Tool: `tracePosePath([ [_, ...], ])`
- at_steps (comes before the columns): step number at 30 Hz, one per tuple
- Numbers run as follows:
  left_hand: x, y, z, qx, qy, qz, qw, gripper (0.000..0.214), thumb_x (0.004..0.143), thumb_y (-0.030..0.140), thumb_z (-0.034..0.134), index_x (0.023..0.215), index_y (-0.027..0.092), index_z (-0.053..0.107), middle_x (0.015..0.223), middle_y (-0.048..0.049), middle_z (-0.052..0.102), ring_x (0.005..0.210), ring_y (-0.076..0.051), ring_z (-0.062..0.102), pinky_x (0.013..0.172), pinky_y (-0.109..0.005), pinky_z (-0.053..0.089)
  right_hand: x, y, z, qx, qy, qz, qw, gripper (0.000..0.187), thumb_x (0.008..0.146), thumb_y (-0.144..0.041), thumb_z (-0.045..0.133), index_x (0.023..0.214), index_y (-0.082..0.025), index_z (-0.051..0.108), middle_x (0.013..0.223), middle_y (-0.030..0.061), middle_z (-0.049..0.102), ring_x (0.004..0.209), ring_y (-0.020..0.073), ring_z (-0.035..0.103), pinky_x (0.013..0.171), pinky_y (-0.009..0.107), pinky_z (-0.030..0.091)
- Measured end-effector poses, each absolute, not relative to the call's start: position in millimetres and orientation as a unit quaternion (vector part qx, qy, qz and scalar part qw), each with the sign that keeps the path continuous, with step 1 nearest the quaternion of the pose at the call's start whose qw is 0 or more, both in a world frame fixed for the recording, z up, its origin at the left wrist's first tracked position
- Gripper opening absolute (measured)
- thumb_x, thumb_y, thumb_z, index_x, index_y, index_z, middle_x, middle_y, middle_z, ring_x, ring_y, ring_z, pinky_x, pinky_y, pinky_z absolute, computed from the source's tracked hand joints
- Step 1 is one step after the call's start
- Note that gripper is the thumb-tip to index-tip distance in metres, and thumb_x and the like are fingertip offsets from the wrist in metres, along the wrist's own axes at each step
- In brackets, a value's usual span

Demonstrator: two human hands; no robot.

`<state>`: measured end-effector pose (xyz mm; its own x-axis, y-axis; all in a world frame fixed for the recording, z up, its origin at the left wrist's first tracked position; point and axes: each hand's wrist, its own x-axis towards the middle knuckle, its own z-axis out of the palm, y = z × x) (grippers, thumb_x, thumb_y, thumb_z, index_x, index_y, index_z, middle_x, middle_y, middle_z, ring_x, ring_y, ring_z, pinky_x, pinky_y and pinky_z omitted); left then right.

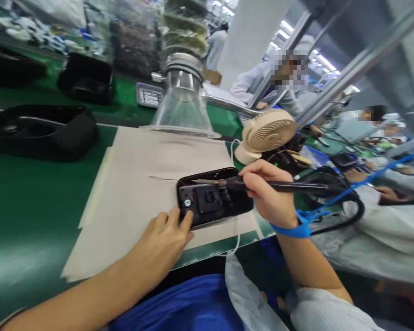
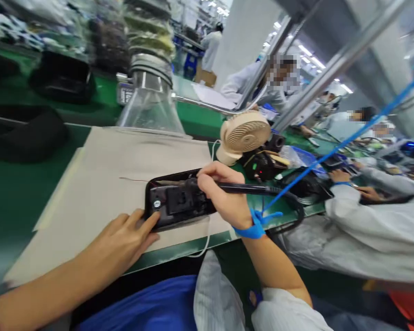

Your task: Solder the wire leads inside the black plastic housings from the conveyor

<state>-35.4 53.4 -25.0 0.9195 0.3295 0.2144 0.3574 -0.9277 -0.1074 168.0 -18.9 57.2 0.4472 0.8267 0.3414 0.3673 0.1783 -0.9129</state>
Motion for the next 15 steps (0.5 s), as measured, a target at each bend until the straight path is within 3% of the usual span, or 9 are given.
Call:
tracePosePath([
  [3, -31, 49, -12, -0.976, -0.175, -0.106, 0.074, 0.035, 0.085, 0.032, 0.059, 0.109, 0.008, 0.063, 0.077, -0.0091, 0.060, 0.063, -0.021, 0.056, 0.054, -0.032, 0.047, 166, -16, 56, -0.633, -0.489, 0.196, 0.568, 0.015, 0.075, -0.012, 0.058, 0.064, -0.020, 0.063, 0.050, -0.0050, 0.051, 0.044, 0.0078, 0.041, 0.041, 0.022, 0.028],
  [9, -33, 54, -19, -0.981, -0.147, -0.100, 0.081, 0.051, 0.084, 0.035, 0.061, 0.120, -0.001, 0.055, 0.072, -0.0079, 0.058, 0.062, -0.020, 0.056, 0.053, -0.031, 0.047, 164, -13, 57, -0.678, -0.539, 0.151, 0.476, 0.019, 0.077, -0.011, 0.056, 0.062, -0.022, 0.060, 0.047, -0.0050, 0.047, 0.041, 0.0079, 0.038, 0.038, 0.024, 0.026],
  [15, -25, 66, -17, -0.984, -0.175, -0.024, -0.005, 0.055, 0.085, 0.037, 0.060, 0.127, 0.003, 0.051, 0.072, -0.0094, 0.063, 0.064, -0.021, 0.060, 0.058, -0.032, 0.049, 163, -15, 59, -0.675, -0.547, 0.131, 0.477, 0.017, 0.081, -0.017, 0.058, 0.067, -0.024, 0.061, 0.055, -0.0025, 0.053, 0.046, 0.0099, 0.044, 0.041, 0.026, 0.032],
])
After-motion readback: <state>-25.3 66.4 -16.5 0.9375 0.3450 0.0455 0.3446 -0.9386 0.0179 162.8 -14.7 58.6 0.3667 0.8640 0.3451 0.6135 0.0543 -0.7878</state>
